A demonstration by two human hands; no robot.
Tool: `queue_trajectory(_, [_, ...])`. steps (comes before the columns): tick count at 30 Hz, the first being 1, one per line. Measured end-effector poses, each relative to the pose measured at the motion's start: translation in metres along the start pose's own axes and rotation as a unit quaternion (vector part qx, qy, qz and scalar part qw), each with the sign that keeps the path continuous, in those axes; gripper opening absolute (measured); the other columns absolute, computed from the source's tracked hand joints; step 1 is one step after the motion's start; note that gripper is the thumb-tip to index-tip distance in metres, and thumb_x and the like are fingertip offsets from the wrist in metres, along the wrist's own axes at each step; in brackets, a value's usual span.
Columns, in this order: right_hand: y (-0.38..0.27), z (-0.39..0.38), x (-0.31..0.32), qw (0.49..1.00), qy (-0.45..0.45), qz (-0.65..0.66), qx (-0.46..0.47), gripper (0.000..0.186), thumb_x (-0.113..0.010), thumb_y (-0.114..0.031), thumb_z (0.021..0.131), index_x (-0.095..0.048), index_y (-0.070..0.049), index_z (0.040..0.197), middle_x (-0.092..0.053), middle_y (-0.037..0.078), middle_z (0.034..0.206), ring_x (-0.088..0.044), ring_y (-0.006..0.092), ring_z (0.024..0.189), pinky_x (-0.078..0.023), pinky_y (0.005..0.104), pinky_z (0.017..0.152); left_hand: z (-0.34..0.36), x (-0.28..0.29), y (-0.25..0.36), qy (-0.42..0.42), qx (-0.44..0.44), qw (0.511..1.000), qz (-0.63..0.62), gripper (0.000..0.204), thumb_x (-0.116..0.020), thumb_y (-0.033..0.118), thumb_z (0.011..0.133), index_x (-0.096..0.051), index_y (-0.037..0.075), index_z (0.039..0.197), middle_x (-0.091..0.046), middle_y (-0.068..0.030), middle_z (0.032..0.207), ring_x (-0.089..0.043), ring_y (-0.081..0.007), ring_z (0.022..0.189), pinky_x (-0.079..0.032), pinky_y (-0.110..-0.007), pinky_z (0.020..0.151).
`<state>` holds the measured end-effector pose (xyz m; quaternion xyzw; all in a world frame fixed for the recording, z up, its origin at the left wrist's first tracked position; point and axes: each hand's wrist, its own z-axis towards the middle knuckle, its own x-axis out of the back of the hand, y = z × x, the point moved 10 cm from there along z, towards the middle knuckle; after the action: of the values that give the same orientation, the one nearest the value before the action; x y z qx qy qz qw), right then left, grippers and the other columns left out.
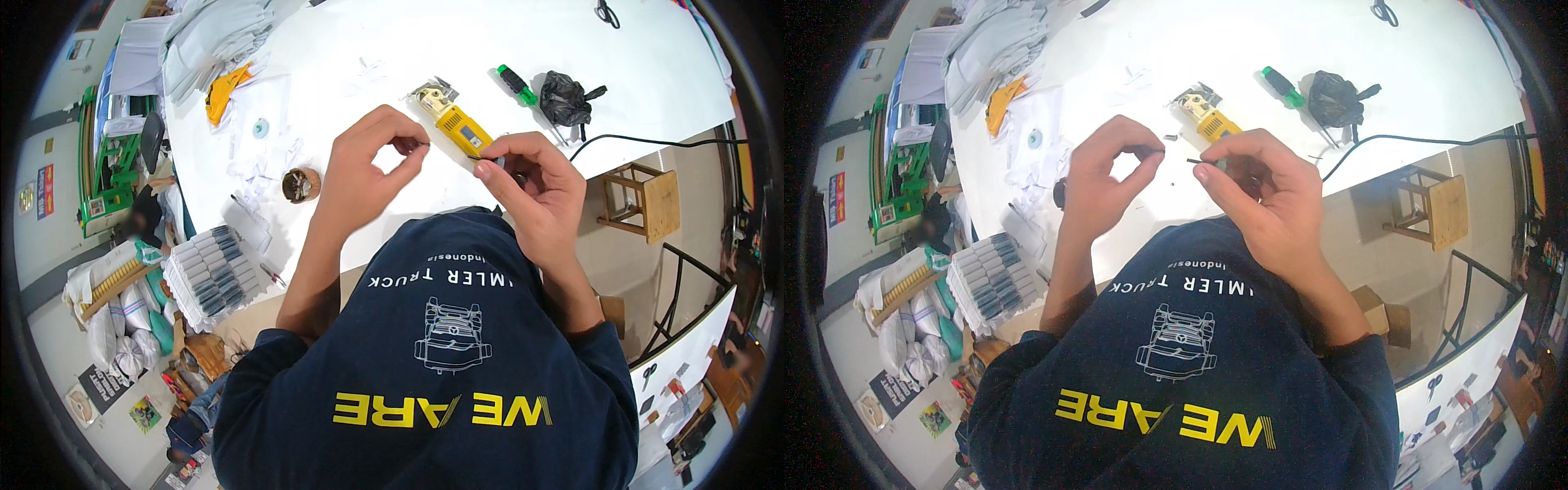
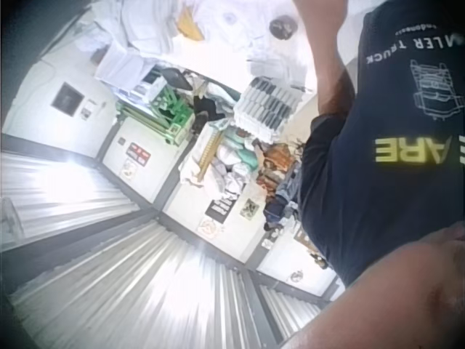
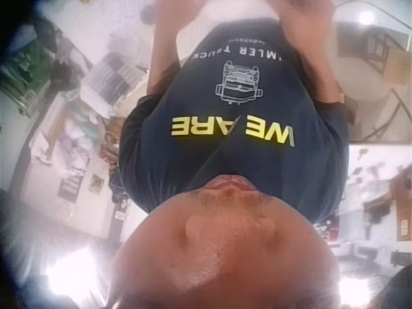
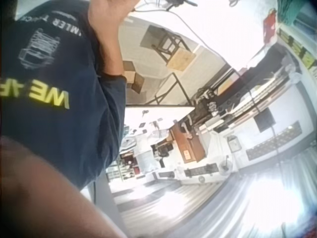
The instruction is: The person handles a metal component and a handheld electric fabric cutter, inserting a screw and tightening it with a screwdriver.
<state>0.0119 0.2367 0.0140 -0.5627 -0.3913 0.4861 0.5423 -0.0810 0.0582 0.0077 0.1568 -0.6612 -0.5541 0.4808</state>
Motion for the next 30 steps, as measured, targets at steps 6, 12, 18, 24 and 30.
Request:
queue_trajectory(6, [0.023,0.005,0.0,0.999,0.0,0.014,-0.039,0.015,-0.08,-0.001,0.096,-0.073,0.0,0.109,-0.066,-0.003,0.087,-0.052,0.0016,0.073,-0.037,0.0201,0.062,-0.019,-0.047,-0.177,-0.044,0.067,0.973,0.217,0.01,-0.073,0.004,0.091,-0.074,0.002,0.1,-0.069,-0.0143,0.098,-0.071,-0.0301,0.089,-0.056,-0.041,0.081])
queue_trajectory(12, [0.03,0.007,0.001,0.999,0.01,-0.006,-0.045,0.013,-0.08,-0.003,0.096,-0.073,0.0,0.108,-0.062,-0.005,0.081,-0.049,0.0015,0.071,-0.036,0.0207,0.062,-0.031,-0.064,-0.205,-0.032,0.036,0.964,0.263,0.01,-0.074,0.005,0.09,-0.074,0.002,0.099,-0.069,-0.0149,0.096,-0.071,-0.0344,0.09,-0.056,-0.044,0.08])
queue_trajectory(18, [0.04,0.009,0.002,0.999,0.014,-0.006,-0.052,0.013,-0.081,-0.003,0.096,-0.073,-0.001,0.107,-0.06,-0.006,0.079,-0.047,0.0015,0.069,-0.034,0.021,0.061,-0.029,-0.049,-0.195,-0.029,0.08,0.974,0.212,0.009,-0.077,0.005,0.091,-0.076,0.002,0.099,-0.071,-0.0148,0.097,-0.072,-0.0331,0.089,-0.057,-0.042,0.081])
queue_trajectory(24, [0.05,0.01,0.0,0.998,0.002,-0.023,-0.056,0.014,-0.081,-0.005,0.096,-0.073,-0.002,0.107,-0.062,-0.006,0.079,-0.048,0.0015,0.068,-0.036,0.0214,0.06,-0.028,-0.036,-0.188,-0.019,0.144,0.977,0.157,0.013,-0.079,0.004,0.091,-0.076,0.003,0.104,-0.074,-0.0119,0.1,-0.074,-0.0279,0.091,-0.059,-0.038,0.081])
queue_trajectory(30, [0.054,0.009,-0.006,0.995,-0.015,-0.054,-0.08,0.016,-0.084,-0.008,0.094,-0.075,-0.003,0.107,-0.07,-0.003,0.08,-0.056,0.0022,0.069,-0.041,0.0214,0.061,-0.019,-0.028,-0.116,0.031,0.154,0.945,-0.286,0.016,-0.08,-0.006,0.091,-0.078,-0.003,0.106,-0.076,-0.0099,0.103,-0.073,-0.0168,0.098,-0.061,-0.03,0.086])
